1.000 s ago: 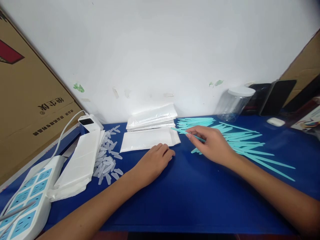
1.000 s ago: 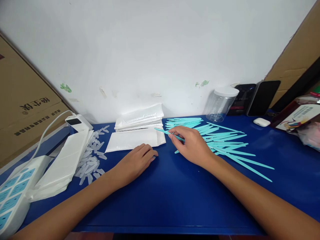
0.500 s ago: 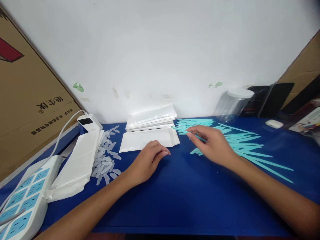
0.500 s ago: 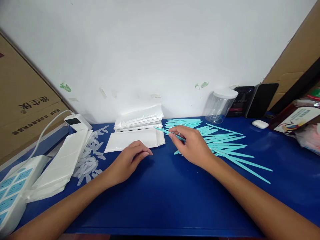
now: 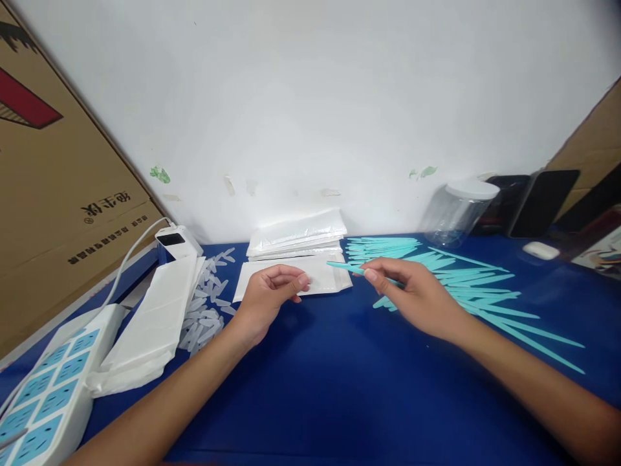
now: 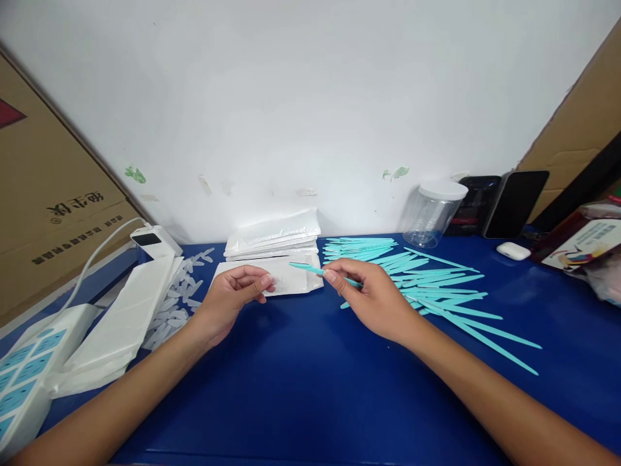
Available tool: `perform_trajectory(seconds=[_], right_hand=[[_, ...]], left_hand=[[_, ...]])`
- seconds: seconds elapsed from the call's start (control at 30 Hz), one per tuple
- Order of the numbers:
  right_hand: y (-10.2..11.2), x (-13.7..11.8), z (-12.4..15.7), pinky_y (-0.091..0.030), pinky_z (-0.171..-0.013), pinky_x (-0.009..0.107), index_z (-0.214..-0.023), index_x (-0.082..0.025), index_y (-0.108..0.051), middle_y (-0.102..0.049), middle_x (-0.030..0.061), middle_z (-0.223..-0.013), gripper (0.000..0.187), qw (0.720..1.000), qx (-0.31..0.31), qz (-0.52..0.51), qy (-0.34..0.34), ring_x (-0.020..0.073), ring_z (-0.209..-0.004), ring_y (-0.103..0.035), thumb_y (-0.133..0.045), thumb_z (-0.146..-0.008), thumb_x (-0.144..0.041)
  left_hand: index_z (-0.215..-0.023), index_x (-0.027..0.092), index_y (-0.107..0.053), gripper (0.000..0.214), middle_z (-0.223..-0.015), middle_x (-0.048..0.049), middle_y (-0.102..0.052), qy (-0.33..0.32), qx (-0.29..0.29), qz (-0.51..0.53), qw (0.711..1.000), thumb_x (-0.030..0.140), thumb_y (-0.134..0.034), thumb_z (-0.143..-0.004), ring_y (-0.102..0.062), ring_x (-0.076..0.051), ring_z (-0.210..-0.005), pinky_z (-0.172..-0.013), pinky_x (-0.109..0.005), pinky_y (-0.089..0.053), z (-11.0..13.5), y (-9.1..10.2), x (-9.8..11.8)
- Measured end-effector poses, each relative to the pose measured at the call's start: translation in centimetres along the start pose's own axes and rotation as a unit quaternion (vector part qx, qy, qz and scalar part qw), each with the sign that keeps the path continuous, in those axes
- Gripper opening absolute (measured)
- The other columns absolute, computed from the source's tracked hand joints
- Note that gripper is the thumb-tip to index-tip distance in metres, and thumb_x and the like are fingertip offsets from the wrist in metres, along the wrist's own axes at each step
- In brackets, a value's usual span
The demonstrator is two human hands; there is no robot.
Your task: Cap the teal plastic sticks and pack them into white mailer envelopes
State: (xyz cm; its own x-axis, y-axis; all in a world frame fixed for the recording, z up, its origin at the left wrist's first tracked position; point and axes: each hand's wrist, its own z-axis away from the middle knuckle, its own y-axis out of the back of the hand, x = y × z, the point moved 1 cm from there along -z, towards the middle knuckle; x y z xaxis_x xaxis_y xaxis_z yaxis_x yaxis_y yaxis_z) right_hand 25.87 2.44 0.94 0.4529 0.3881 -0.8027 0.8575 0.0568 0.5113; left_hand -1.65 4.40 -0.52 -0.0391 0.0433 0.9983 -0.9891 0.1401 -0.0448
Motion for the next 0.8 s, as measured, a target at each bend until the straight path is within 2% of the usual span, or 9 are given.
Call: perform_trajectory(seconds=[0.1,0.27,0.37,0.6,0.8], right_hand=[[0.11,-0.3,0.03,-0.048,-0.064,0.031,-0.084,-0.022,-0.075,-0.068,0.0026,-0.078,0.049,1.0,-0.003,0.021,0.024,0.0191,-0.071,-0.061,-0.05,-0.108,-0.056],[0.05,-0.14,0.24,-0.046,-0.058,0.031,-0.108,-0.027,-0.083,-0.069,0.0041,-0.082,0.037,0.999,-0.023,0.038,0.029,0.021,-0.075,-0.063,-0.058,-0.105,-0.055],[-0.07,0.03,0.37,-0.044,-0.056,0.03,-0.115,-0.029,-0.083,-0.069,0.0049,-0.084,0.034,0.998,-0.047,0.027,0.031,0.0218,-0.078,-0.064,-0.061,-0.104,-0.053],[-0.14,-0.21,0.49,-0.041,-0.052,0.029,-0.113,-0.031,-0.086,-0.064,0.0049,-0.081,0.032,0.996,-0.075,0.035,0.036,0.0207,-0.077,-0.062,-0.062,-0.104,-0.051],[-0.51,-0.4,0.74,-0.046,-0.056,0.03,-0.109,-0.03,-0.086,-0.065,0.005,-0.083,0.028,0.995,-0.081,0.037,0.048,0.021,-0.08,-0.063,-0.064,-0.104,-0.047]], left_hand=[[-0.09,0.017,-0.08,0.036,-0.085,-0.0078,-0.081,0.015,-0.005,0.01,1.0,0.044,-0.096,-0.073,-0.069,-0.017,-0.076,-0.068,-0.028,-0.053,0.06,-0.12,-0.09],[-0.089,0.017,-0.08,0.035,-0.088,-0.0079,-0.081,0.015,-0.011,0.011,1.0,0.045,-0.096,-0.073,-0.068,-0.016,-0.074,-0.069,-0.028,-0.053,0.22,-0.19,-0.09],[-0.089,0.018,-0.081,0.034,-0.087,-0.0077,-0.081,0.004,-0.006,0.004,1.0,0.044,-0.095,-0.074,-0.068,-0.017,-0.075,-0.068,-0.028,-0.053,0.12,-0.12,-0.28],[-0.09,0.018,-0.082,0.034,-0.081,-0.0059,-0.081,-0.013,-0.003,-0.011,1.0,0.043,-0.096,-0.073,-0.069,-0.016,-0.074,-0.065,-0.025,-0.051,-0.01,-0.01,-0.61],[-0.088,0.019,-0.082,0.031,-0.08,-0.0062,-0.082,-0.017,-0.035,-0.041,0.998,0.042,-0.096,-0.074,-0.071,-0.017,-0.071,-0.067,-0.027,-0.053,0.3,-0.38,-0.61]])
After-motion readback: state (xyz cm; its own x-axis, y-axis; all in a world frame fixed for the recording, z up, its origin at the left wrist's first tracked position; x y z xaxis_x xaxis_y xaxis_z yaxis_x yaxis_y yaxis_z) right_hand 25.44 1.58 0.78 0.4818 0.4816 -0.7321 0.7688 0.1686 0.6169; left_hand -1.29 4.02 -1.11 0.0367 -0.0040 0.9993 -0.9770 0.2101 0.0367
